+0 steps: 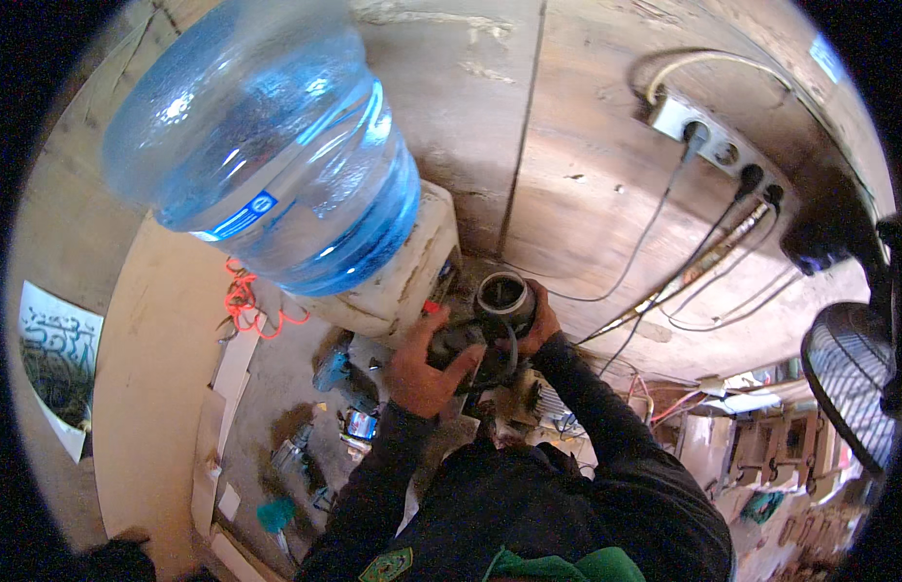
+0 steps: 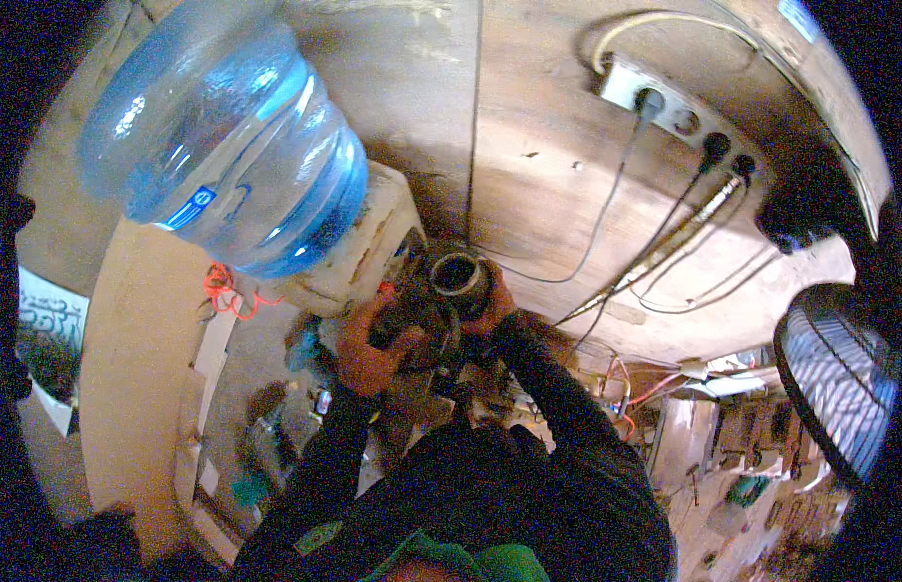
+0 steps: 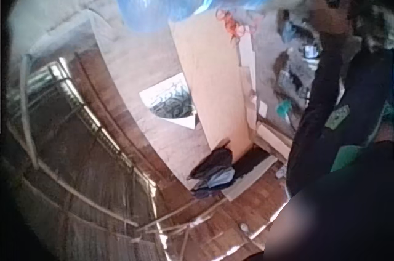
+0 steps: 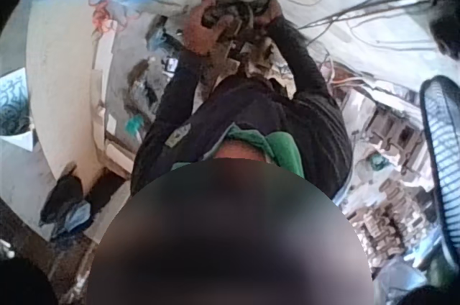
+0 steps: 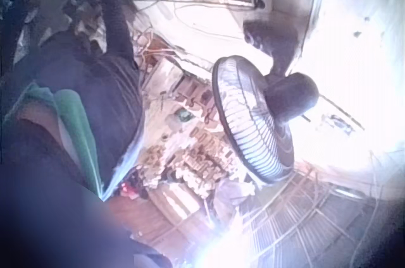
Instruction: The person walks through a cluttered workshop, approaches a water dispenser, and fills a black reusable bottle. After filling, the person secures the lid and walks back through the workshop.
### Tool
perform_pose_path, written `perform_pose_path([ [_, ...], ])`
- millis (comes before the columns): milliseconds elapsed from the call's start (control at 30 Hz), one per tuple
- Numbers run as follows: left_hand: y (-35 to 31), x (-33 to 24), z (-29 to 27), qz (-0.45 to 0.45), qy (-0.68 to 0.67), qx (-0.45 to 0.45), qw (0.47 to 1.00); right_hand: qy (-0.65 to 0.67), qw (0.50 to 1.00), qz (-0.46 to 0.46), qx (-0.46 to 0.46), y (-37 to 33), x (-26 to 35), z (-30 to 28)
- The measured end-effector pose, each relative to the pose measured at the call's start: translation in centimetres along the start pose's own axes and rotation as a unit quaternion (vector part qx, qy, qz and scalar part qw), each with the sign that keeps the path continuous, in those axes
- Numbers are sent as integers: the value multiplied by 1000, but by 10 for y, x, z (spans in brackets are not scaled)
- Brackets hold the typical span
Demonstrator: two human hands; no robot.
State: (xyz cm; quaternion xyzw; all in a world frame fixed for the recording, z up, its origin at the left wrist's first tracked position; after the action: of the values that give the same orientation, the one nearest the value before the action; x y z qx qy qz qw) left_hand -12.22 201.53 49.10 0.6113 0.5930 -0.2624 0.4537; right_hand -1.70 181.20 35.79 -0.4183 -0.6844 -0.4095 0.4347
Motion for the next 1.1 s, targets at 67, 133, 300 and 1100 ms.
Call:
perform_pose_path([
  [67, 21, -35, -11, 52, -30, -27, 998, -46, 999, -6, -20, -22, 35, -14],
  [133, 39, -66, -15, 103, -50, -42, 993, -27, 998, 40, -32, -46, 64, -27],
  [300, 42, -123, 29, 183, -97, 82, 975, 0, 993, 87, -77, -109, 109, -50],
  [1100, -299, -411, 303, 458, -16, 458, 762, -125, 839, 61, -526, -542, 187, -203],
])
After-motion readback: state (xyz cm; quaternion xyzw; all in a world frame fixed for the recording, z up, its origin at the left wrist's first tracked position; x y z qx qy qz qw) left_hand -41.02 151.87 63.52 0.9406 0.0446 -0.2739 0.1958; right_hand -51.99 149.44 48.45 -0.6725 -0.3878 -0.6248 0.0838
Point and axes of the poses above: each hand's wrist, its own y-axis towards the middle knuckle, its own z-axis out of the palm, x = y × z, the point moved 8 cm from there along y, towards the middle knuckle, and after that the axes turned 8 degrees about -y, right-handed, at the moved point
